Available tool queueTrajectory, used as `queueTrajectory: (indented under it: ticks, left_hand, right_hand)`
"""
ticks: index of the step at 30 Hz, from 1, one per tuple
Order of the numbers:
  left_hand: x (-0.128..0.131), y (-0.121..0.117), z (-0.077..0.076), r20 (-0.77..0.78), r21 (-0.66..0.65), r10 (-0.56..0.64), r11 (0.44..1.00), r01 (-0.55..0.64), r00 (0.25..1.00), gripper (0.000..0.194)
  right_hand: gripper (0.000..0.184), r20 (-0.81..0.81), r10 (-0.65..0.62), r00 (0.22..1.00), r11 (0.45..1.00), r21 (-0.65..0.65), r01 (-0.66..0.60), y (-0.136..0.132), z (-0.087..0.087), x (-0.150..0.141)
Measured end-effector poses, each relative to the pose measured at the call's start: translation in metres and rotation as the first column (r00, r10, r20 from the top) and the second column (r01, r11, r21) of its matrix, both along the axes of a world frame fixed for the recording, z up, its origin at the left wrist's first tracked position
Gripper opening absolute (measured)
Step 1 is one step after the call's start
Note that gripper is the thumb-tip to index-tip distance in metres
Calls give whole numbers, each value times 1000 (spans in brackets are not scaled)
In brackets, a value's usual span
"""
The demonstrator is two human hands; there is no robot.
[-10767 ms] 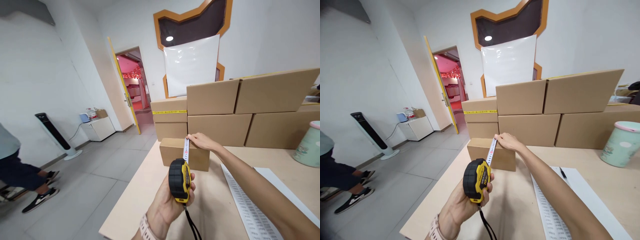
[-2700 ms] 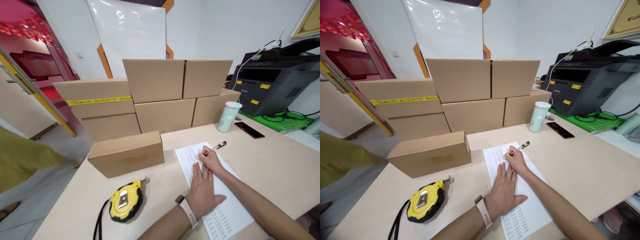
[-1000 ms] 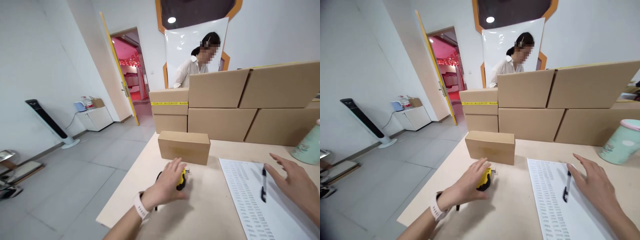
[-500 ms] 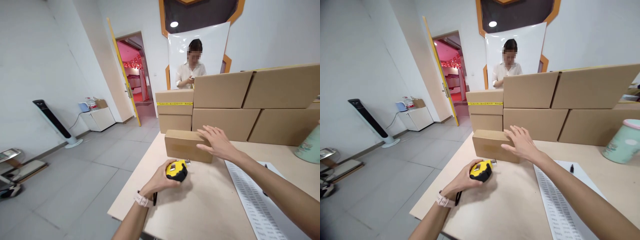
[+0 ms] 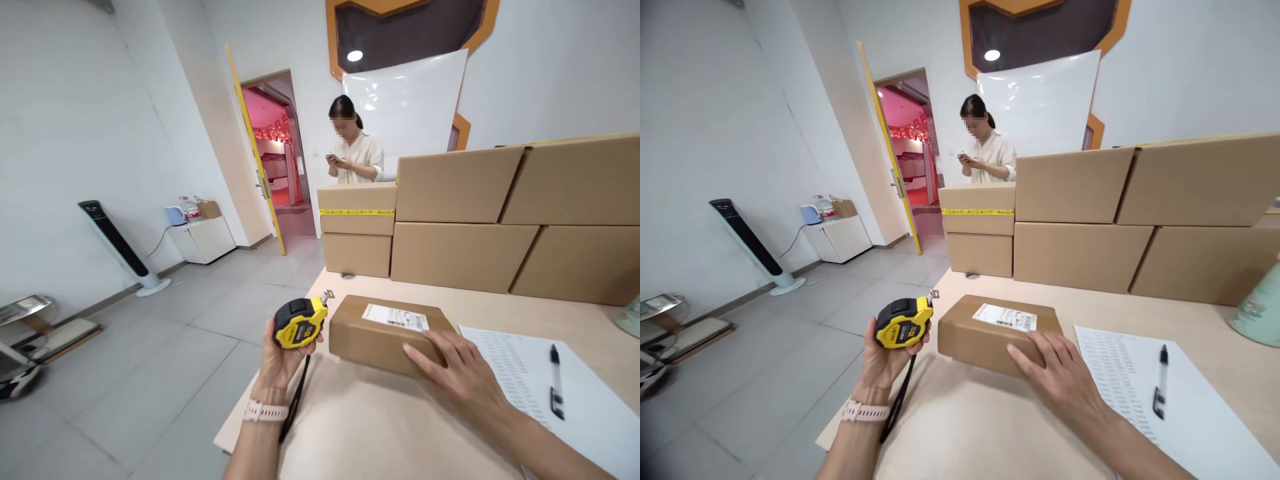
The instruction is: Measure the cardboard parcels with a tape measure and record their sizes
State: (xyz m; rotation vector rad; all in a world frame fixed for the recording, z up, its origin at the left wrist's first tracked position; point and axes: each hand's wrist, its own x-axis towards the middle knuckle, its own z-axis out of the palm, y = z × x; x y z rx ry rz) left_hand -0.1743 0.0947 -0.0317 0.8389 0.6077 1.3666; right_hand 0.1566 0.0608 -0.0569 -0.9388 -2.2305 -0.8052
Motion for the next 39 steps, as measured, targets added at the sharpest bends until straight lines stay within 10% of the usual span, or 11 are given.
queueTrajectory:
  ticks: [5, 9, 12, 15, 21, 24, 30, 39]
  left_hand:
    - [3, 1, 5, -47, -9, -59, 998, 58, 997, 60]
    - [21, 9, 19, -162, 4, -177, 984, 180, 971, 57]
    - [43, 16, 34, -263, 9, -295, 951, 308, 919, 52]
    - [65, 23, 41, -343, 20, -384, 910, 415, 857, 45]
    - [74, 24, 34, -450, 29, -408, 882, 470, 794, 40]
    - [59, 24, 34, -500, 33, -371, 895, 446, 783, 44]
    - [11, 44, 29, -583, -6, -194, 972, 235, 789, 45]
    - [-26, 54, 16, -668, -111, -117, 992, 57, 735, 45]
  right_hand:
    - [35, 22, 141, 990, 986, -92, -139, -19, -25, 22]
    - [23, -407, -13, 913, 906, -392, -162, -21, -3, 19]
    - [27, -660, -348, 666, 612, -698, -373, -15, 31, 4]
    - [40, -748, -492, 446, 354, -640, -682, -2, 59, -11]
    - [34, -755, -578, 309, 121, -454, -883, 13, 64, -31]
    - [33, -747, -635, 196, 142, -363, -921, 20, 64, -22]
    - [26, -758, -652, 25, 369, -345, -863, 42, 56, 42]
    - [40, -696, -677, 241, 334, -582, -742, 44, 8, 61]
